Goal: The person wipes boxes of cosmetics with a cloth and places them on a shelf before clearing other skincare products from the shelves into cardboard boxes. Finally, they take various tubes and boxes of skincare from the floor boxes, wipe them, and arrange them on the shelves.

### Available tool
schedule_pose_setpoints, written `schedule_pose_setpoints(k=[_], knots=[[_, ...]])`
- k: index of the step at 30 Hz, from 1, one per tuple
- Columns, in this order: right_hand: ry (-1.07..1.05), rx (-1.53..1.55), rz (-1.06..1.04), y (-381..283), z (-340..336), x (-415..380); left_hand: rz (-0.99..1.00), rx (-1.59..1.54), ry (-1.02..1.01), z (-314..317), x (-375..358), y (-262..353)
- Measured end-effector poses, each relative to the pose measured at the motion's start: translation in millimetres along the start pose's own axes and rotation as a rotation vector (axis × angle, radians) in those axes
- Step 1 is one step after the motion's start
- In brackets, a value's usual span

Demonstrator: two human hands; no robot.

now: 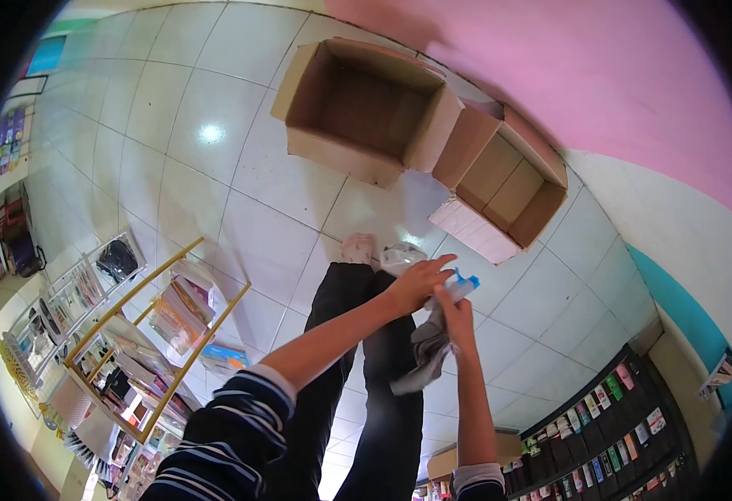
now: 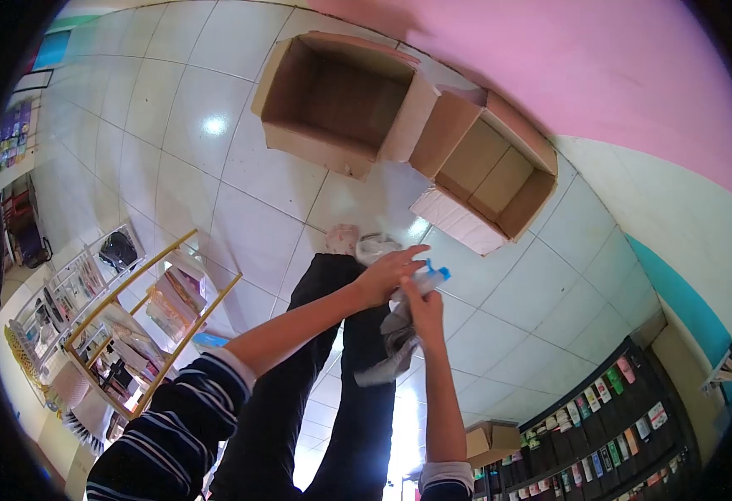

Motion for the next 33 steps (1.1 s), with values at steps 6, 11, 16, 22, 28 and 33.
schedule_pose_setpoints(k=[6, 11, 16, 22, 28, 33], knots=[[0.317, -0.057, -0.038, 75.3, -78.1, 62.3, -0.076, 0.496, -0.102, 41.9, 27.3, 12.3], [0.565, -0.228, -0.079, 136.0, -125.0, 120.1, -0.452, 0.104, 0.008, 30.6, -21.8, -30.1], [0.540, -0.319, 0.021, 122.6, -123.3, 106.5, -0.727, 0.214, -0.092, -3.4, -100.7, -60.0], [0.397, -0.668, 0.114, 87.8, -94.5, 32.0, -0.872, 0.251, -0.054, -50.6, -162.7, -10.2], [0.286, -0.781, -0.085, -4.6, -65.6, -116.0, -0.776, 0.096, 0.195, -97.3, -167.9, 105.0], [0.175, -0.736, -0.387, -100.9, -41.5, -247.4, -0.558, 0.014, 0.512, -187.2, -135.8, 227.1]])
Point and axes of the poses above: each hand's wrist, its own x-axis towards the middle knuckle, its own z-axis out of the palm, y = z × x, the point moved 3 cm from there along x, towards the middle knuckle, and after that the axes turned 6 degrees about z, right-handed, at the moved point
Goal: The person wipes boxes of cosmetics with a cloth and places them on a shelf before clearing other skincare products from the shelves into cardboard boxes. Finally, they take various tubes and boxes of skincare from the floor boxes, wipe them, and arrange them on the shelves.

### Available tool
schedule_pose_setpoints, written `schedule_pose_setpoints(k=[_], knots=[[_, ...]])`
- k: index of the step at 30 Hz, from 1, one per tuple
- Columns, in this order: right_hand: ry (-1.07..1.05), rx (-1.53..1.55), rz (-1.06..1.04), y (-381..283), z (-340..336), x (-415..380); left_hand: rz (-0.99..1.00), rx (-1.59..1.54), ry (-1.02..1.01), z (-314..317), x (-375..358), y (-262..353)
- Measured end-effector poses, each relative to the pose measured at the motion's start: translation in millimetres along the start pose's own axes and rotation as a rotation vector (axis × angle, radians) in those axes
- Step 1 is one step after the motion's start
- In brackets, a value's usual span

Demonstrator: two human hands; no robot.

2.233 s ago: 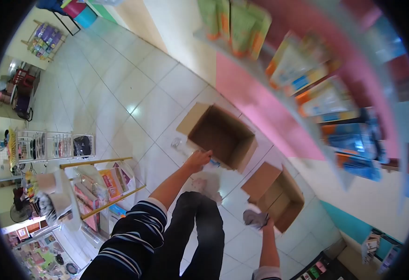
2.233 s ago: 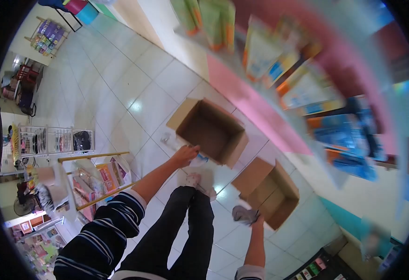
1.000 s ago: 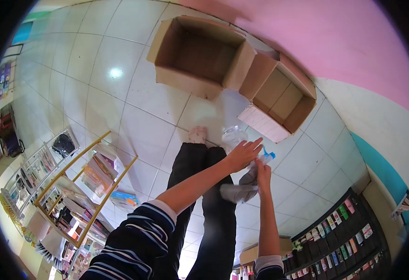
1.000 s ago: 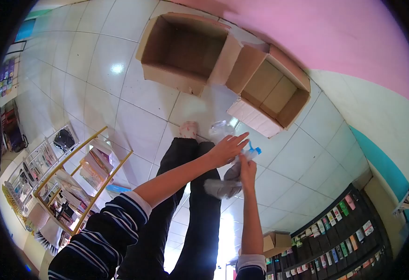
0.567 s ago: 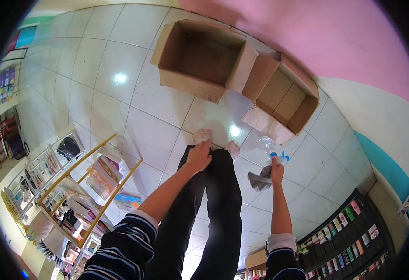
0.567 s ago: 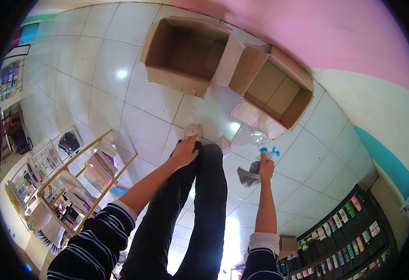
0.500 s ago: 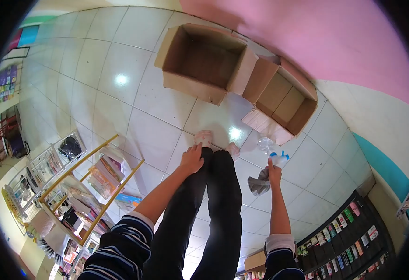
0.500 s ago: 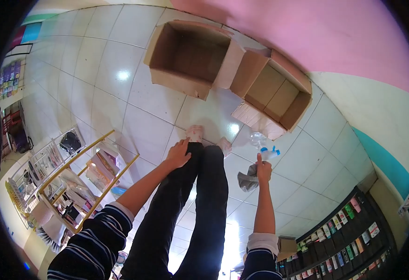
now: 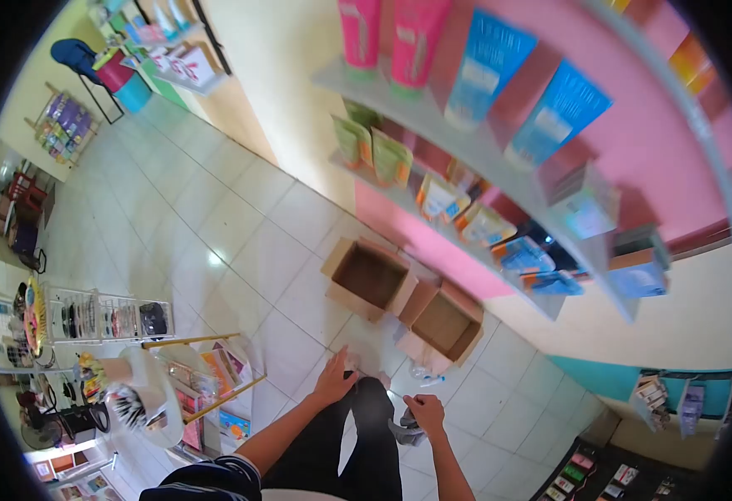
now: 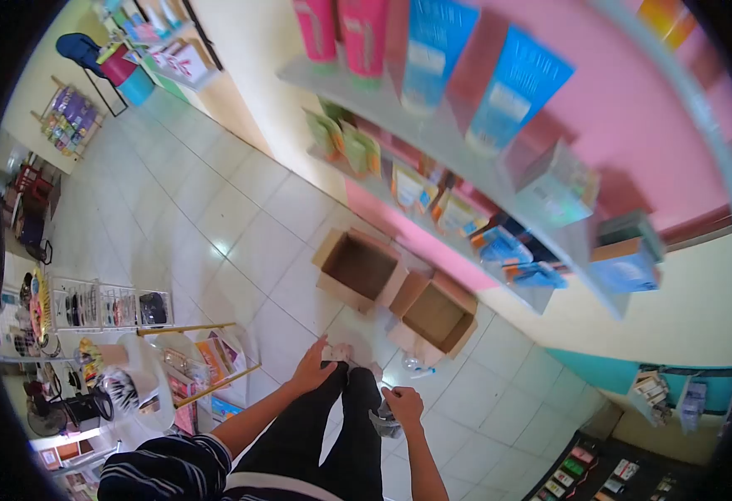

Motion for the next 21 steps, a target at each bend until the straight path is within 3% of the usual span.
schedule_pose_setpoints(k=[2, 5, 6, 9, 10, 12, 14, 15, 17, 19, 21], knots=[[0.032, -0.017, -0.086, -45.8, -24.6, -18.0, 0.139, -0.064, 0.211, -40.7, 16.8, 33.9], [0.199, -0.002, -0.348, -124.3, -55.6, -39.4, 0.430, 0.110, 0.535, -125.3, 70.0, 75.4], [0.199, 0.007, -0.394, -153.2, -63.7, -42.0, 0.377, 0.099, 0.568, -154.1, 94.6, 83.8], [0.298, 0.080, -0.511, -245.9, -83.3, -48.4, 0.544, 0.189, 0.690, -245.9, 165.6, 120.6], [0.311, 0.075, -0.509, -275.7, -90.4, -43.4, 0.547, 0.115, 0.679, -265.0, 182.9, 131.6], [0.647, 0.013, -0.675, -329.5, -97.1, -13.0, 0.561, 0.002, 0.634, -292.9, 236.4, 137.3], [0.440, 0.097, -0.375, -376.3, -112.8, 9.7, 0.546, -0.030, 0.572, -295.7, 273.6, 126.0], [0.486, 0.089, -0.339, -393.7, -116.8, 28.6, 0.520, -0.105, 0.510, -292.8, 288.9, 123.1], [0.567, 0.065, -0.355, -411.6, -117.4, 60.2, 0.477, -0.190, 0.432, -288.3, 316.3, 115.2], [0.750, 0.019, -0.434, -416.9, -116.7, 83.3, 0.592, -0.179, 0.355, -289.3, 329.8, 123.3], [0.793, 0.017, -0.437, -410.8, -115.0, 101.7, 0.624, -0.242, 0.272, -291.2, 332.1, 131.8]])
Point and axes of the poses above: each hand's wrist, its own x-axis towards the middle knuckle, its own z-axis out of the palm, y = z × x, the point moved 3 cm from there along x, towards the middle knuckle, and after that the axes turned 6 degrees about z, right-handed, at the moved point
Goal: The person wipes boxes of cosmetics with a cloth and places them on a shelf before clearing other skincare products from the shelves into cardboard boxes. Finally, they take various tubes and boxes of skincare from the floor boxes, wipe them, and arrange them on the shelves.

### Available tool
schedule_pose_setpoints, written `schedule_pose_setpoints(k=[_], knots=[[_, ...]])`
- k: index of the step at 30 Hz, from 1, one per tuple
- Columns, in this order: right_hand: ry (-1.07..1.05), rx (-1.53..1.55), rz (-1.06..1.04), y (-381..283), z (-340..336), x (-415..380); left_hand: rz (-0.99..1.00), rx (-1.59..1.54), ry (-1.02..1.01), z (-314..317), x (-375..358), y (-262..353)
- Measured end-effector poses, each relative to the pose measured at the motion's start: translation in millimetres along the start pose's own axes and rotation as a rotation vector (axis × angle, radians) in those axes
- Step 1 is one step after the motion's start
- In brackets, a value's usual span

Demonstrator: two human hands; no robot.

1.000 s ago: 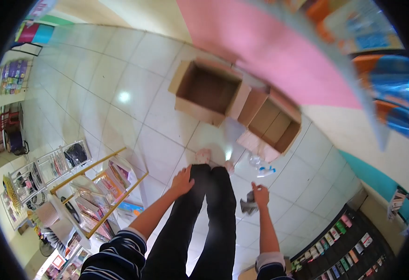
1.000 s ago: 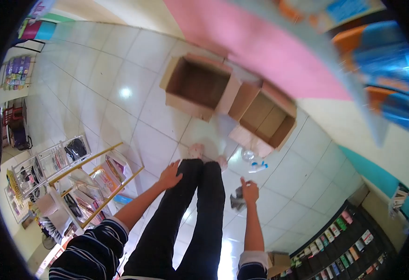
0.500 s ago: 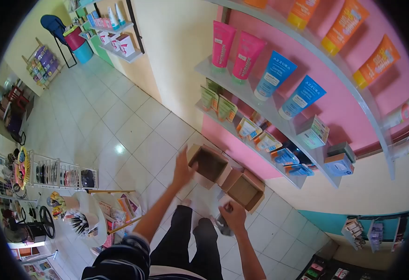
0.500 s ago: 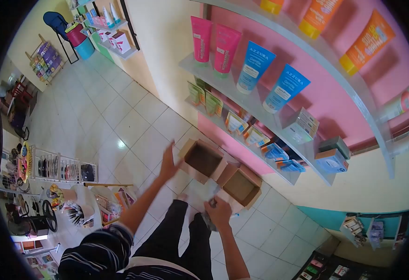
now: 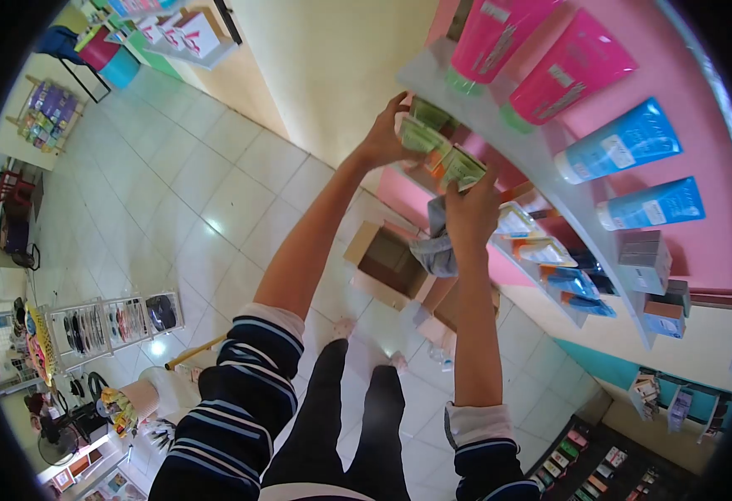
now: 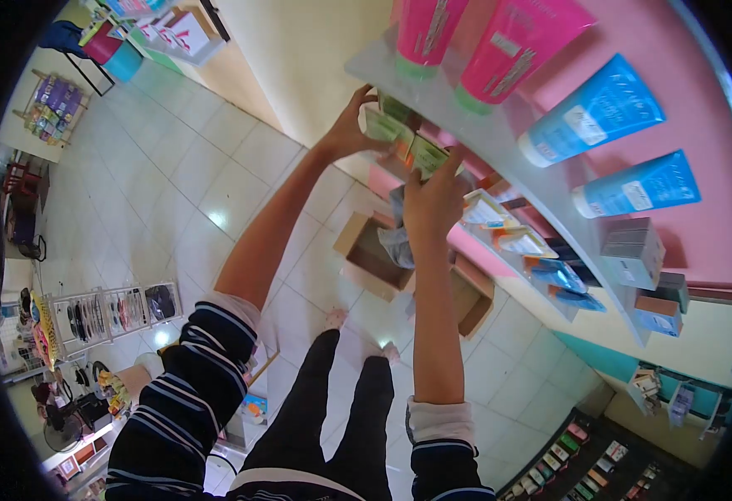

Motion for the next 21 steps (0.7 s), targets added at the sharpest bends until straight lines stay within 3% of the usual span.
schedule_pose_setpoints(k=[4, 5, 6, 9, 12, 13, 15, 17, 20, 21], knots=[[0.047, 0.130, -0.023, 2.7, 2.4, 1.1, 0.009, -0.123, -0.184, 8.4, 8.7, -21.7], [0.081, 0.151, -0.043, 0.2, -0.5, -1.2, 0.120, -0.030, -0.136, 11.1, 8.8, -29.9], [0.070, 0.137, -0.020, 2.1, 0.0, -6.5, -0.001, -0.289, -0.146, 17.5, 5.0, -40.3], [0.028, 0.316, 0.005, 2.6, -1.7, -29.1, 0.033, -0.175, -0.167, 13.2, -11.2, -10.2], [0.001, 0.446, 0.010, 29.8, -6.6, -80.8, -0.016, -0.224, -0.035, 9.8, -47.3, -8.8], [0.039, 0.425, -0.064, 48.5, -7.7, -100.8, -0.049, -0.286, 0.002, 10.2, -67.8, -6.4], [-0.032, 0.491, 0.044, 89.6, -12.0, -139.9, -0.125, -0.328, 0.059, 15.2, -111.2, 5.8], [-0.140, 0.578, 0.311, 141.1, -14.4, -176.7, -0.204, -0.375, 0.075, 34.9, -154.5, 4.7], [-0.147, 0.479, 0.517, 252.6, -1.1, -208.3, -0.308, -0.390, 0.064, 108.9, -222.4, -43.5], [-0.122, 0.362, 0.512, 289.7, 6.3, -212.1, -0.411, -0.492, -0.046, 139.2, -241.9, -62.0]])
Point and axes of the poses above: each hand's wrist, its own x-axis towards the middle knuckle, its own z-axis out of the palm, y = z × x, the point moved 3 cm from there along x, towards the middle knuckle, and after that the axes turned 6 degrees about z, right-handed, at the moved point
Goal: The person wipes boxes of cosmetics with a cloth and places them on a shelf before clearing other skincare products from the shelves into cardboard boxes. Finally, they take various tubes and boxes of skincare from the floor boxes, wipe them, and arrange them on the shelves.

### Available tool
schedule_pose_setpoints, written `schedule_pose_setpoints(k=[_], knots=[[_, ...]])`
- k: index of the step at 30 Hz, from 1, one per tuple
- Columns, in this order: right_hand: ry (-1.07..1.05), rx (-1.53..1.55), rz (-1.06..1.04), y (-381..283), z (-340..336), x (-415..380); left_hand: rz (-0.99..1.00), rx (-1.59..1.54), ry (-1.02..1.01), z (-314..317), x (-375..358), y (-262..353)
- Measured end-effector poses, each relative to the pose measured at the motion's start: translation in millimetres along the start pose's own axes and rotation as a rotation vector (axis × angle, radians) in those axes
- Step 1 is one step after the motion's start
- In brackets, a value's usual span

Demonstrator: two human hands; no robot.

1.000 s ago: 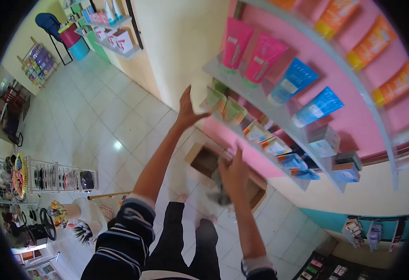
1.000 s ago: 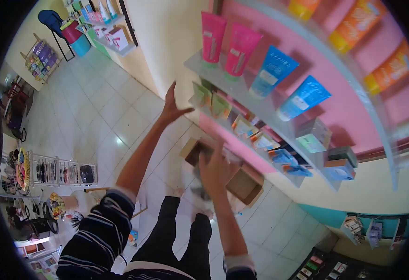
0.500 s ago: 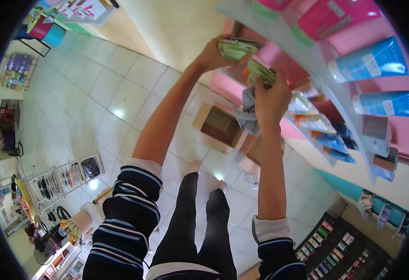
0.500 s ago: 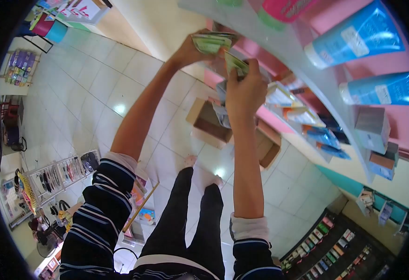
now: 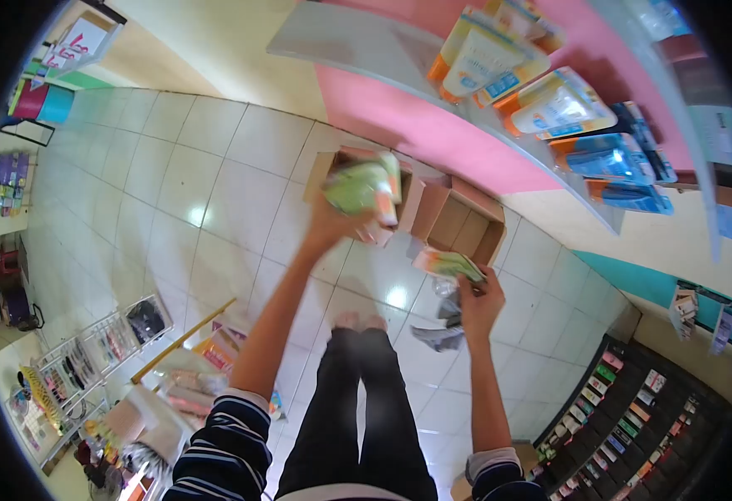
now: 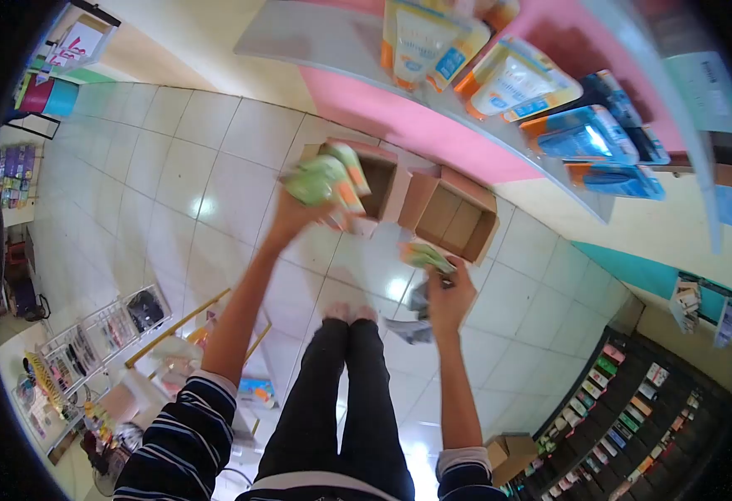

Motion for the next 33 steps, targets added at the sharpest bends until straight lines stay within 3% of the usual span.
schedule_pose_setpoints(k=[1, 2, 3, 4, 8, 10, 12, 13, 15, 17, 18, 20, 23, 25, 27, 29, 30, 32, 33], knots=[[0.048, -0.109, -0.002, 33.0, -4.4, 17.7, 0.032, -0.061, -0.021, 23.3, -5.2, -17.7], [0.085, -0.213, 0.007, 62.7, -5.6, 36.4, -0.192, -0.064, -0.060, 36.6, -8.7, -54.6], [0.124, -0.318, 0.020, 94.0, -6.0, 55.4, -0.079, -0.017, -0.067, 48.9, -5.6, -99.8], [0.164, -0.391, -0.014, 127.4, -4.4, 77.3, -0.150, 0.098, -0.152, 59.2, -4.3, -123.5], [0.170, -0.366, -0.092, 204.4, 15.8, 146.9, 0.025, -0.092, 0.044, 44.3, 13.7, -192.1], [0.102, -0.252, -0.128, 189.2, 34.0, 166.1, 0.041, 0.078, 0.008, -1.2, 41.6, -250.4], [0.005, -0.080, -0.249, 170.9, 74.5, 181.4, -0.167, 0.494, -0.077, -39.1, 69.1, -287.7], [-0.041, 0.040, -0.344, 166.4, 97.4, 192.7, -0.154, 0.504, -0.081, -48.6, 79.9, -306.1], [-0.040, -0.020, -0.490, 158.9, 150.4, 211.7, -0.301, 0.818, -0.205, -60.4, 101.8, -337.6], [0.001, -0.139, -0.305, 123.6, 174.8, 210.5, -0.296, 0.871, -0.259, -71.2, 116.2, -382.4], [0.028, -0.133, -0.337, 117.8, 181.5, 212.7, -0.321, 0.918, -0.320, -70.5, 126.0, -394.6], [-0.150, 0.117, -0.289, 112.0, 196.7, 215.5, -0.263, 0.902, -0.286, -67.9, 132.0, -397.3], [-0.117, 0.025, -0.277, 101.5, 209.5, 203.5, -0.300, 0.923, -0.238, -77.5, 125.7, -413.1], [-0.135, 0.038, -0.280, 96.4, 212.3, 192.7, -0.295, 1.058, -0.152, -72.4, 101.5, -370.0], [-0.130, 0.082, -0.321, 80.8, 215.3, 185.6, 0.107, 1.359, 0.118, -70.2, 48.4, -316.2], [-0.237, 0.015, -0.374, 82.2, 233.1, 177.9, 0.248, 1.214, 0.452, -79.3, -5.2, -282.9], [-0.240, 0.021, -0.387, 94.3, 249.6, 182.7, 0.255, 1.217, 0.464, -82.4, -18.5, -295.2], [-0.349, -0.102, -0.347, 124.5, 296.0, 199.5, 0.073, 1.026, 0.633, -100.6, -30.3, -339.1], [-0.299, -0.207, -0.368, 129.4, 303.6, 196.6, 0.083, 1.025, 0.650, -97.2, -27.6, -343.5]])
Point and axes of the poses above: each hand's wrist, its own x-axis towards the middle knuckle, its own z-axis out of the palm, y = z × x, the point moved 3 cm from there along x, towards the middle knuckle, and after that the axes turned 6 degrees about z, right-handed, at the moved point
